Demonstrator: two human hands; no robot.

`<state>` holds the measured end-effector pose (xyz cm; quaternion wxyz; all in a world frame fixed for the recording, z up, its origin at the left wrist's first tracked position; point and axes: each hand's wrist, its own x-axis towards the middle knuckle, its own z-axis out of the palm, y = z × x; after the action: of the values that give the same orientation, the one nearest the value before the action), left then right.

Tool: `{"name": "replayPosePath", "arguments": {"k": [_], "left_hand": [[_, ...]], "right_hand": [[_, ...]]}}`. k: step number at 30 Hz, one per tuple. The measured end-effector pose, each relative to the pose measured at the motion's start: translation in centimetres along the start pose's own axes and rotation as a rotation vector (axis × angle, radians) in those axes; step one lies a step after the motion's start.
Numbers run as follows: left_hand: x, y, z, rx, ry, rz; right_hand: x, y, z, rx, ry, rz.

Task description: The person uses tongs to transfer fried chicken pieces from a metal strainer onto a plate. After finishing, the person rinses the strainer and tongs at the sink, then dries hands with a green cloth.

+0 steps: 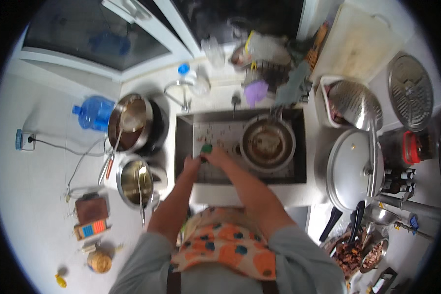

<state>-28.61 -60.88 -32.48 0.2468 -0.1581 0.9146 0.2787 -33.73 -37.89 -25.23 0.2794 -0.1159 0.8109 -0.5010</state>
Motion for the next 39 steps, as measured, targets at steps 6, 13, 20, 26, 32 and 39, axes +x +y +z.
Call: {"name": "replayPosePath", "arguments": {"k": [6,13,20,26,32,39], "left_hand": [[-8.2,5.2,-1.7,-1.369,-0.101,-0.279],[-19.3,12.6,-4.1,-1.259,0.039,0.361],[-33.8,17.9,-3.5,-0.909,-0.162,1.089],[-41.0,22.8,-2.5,-0.602,-0.558,1.171],[-46.4,25.3,1.8,-0.926,-0.210,1.509],[-53.7,17.8,15.0,-1.351,-1.116,0.035]], "right_hand": [[-6.7,-0.6,1.4,0.427,-0.020,0.083],[-21.4,-2.9,2.5,0.465,0.595,-0.098],[-42.7,-8.1,7.1,-0.417,0.960,0.398],[-56.5,-9.4,8.4,0.133,1.170,0.015],[-65.9,-10.5,9.7,0.678,1.083,-0.319],[-67.9,-11.4,13.9,-0.161,0.767,-0.385]]}}
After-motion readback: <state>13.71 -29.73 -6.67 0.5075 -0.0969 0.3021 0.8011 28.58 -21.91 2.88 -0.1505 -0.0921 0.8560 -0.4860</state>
